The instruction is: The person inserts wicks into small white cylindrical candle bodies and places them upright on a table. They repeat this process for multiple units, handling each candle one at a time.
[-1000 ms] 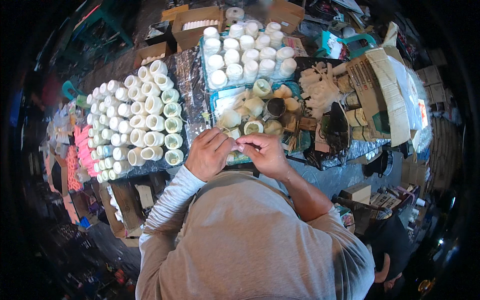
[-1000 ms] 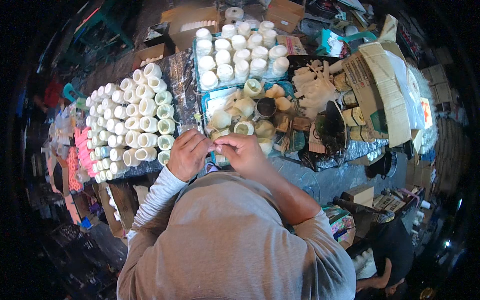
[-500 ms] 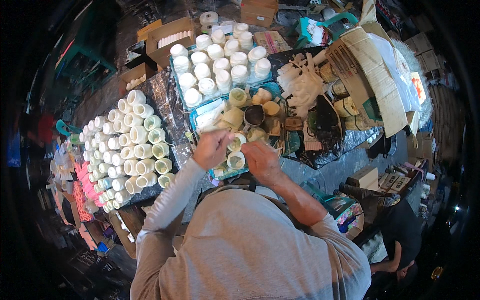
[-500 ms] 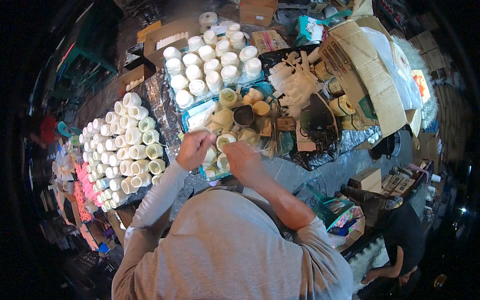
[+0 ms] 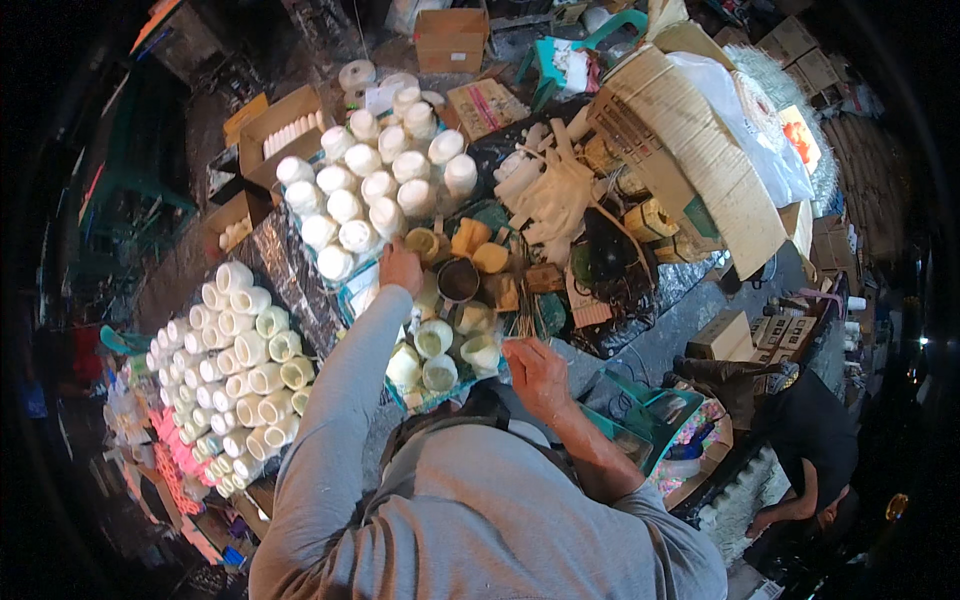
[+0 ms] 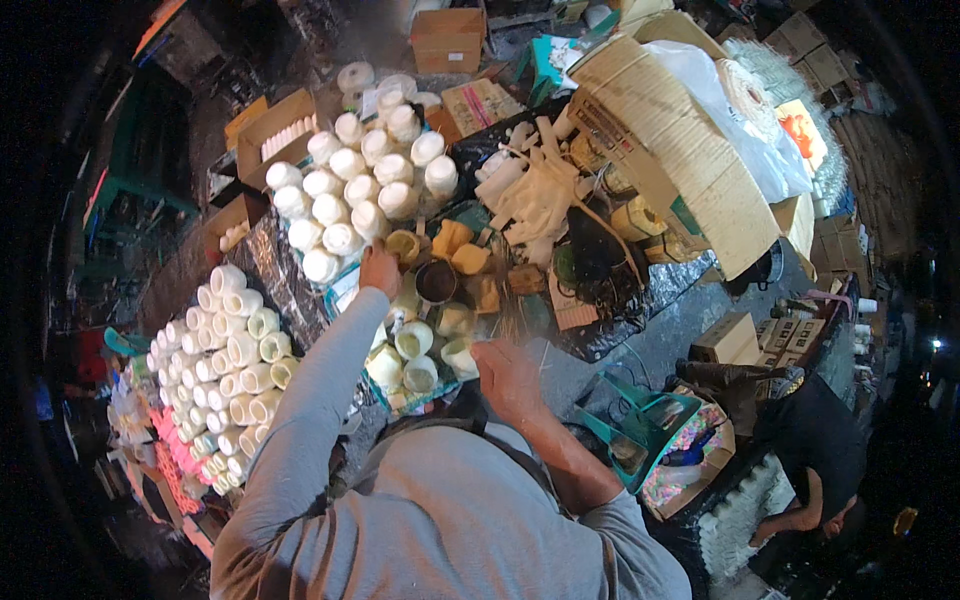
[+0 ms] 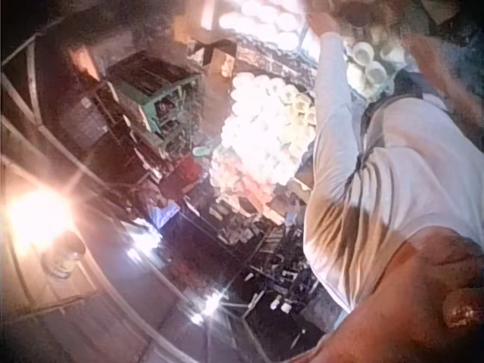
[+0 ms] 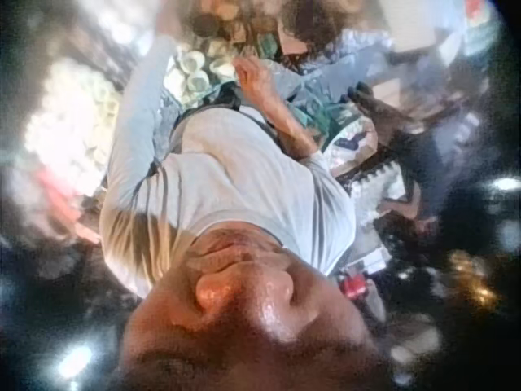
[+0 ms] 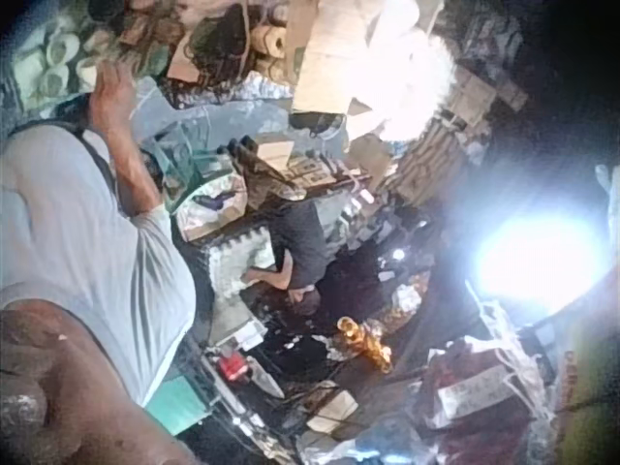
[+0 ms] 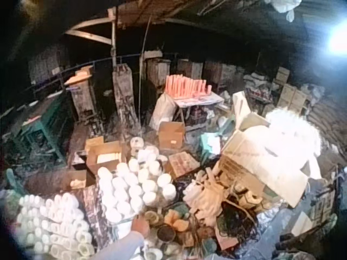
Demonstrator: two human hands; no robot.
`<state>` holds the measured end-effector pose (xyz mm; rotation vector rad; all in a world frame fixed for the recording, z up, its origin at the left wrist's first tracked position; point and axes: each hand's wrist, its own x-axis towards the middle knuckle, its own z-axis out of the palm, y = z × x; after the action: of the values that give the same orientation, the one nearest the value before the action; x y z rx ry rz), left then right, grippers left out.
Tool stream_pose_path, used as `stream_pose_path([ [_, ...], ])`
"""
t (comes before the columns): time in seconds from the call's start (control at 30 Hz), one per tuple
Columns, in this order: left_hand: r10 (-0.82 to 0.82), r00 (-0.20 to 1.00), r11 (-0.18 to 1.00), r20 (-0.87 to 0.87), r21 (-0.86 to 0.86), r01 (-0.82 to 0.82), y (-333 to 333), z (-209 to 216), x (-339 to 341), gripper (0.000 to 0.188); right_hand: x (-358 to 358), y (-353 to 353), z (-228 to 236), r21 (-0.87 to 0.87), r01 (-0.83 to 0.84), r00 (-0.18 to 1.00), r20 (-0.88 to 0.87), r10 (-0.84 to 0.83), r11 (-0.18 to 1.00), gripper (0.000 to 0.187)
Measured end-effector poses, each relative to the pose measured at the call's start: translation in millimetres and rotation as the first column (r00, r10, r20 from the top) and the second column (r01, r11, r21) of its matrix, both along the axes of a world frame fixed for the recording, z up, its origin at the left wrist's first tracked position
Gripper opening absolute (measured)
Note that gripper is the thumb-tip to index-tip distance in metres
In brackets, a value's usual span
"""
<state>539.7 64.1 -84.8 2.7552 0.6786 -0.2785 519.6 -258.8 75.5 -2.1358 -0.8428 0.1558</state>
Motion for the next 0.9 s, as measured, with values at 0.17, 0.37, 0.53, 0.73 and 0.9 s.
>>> stream_pose_path([
  [0.17,0.049,0.933,0.995,0.356,-0.094,-0.016,16,18,-14,0.026,0,6,5,-0.046,0.012,1.000,-0.003,-0.012,0.999,0.009],
  [0.37,0.736,0.549,0.506,0.397,-0.860,-0.056,9,101,-99,0.017,-4,37,12,0.057,-0.077,0.997,-0.004,0.077,0.995,0.009],
  [0.53,0.903,0.411,-0.198,-0.124,-0.969,0.144,-26,148,-201,0.031,-26,66,7,0.164,-0.192,0.977,-0.061,0.204,0.968,0.012],
  [0.73,0.919,0.390,-0.238,-0.058,-0.870,0.433,-82,180,-263,0.068,-85,111,-6,0.385,0.049,0.582,-0.761,0.287,0.922,0.019],
  [0.9,0.786,0.598,0.150,0.158,-0.987,0.063,-79,190,-295,0.076,-119,129,5,0.333,-0.156,0.764,-0.557,0.327,0.930,0.013],
])
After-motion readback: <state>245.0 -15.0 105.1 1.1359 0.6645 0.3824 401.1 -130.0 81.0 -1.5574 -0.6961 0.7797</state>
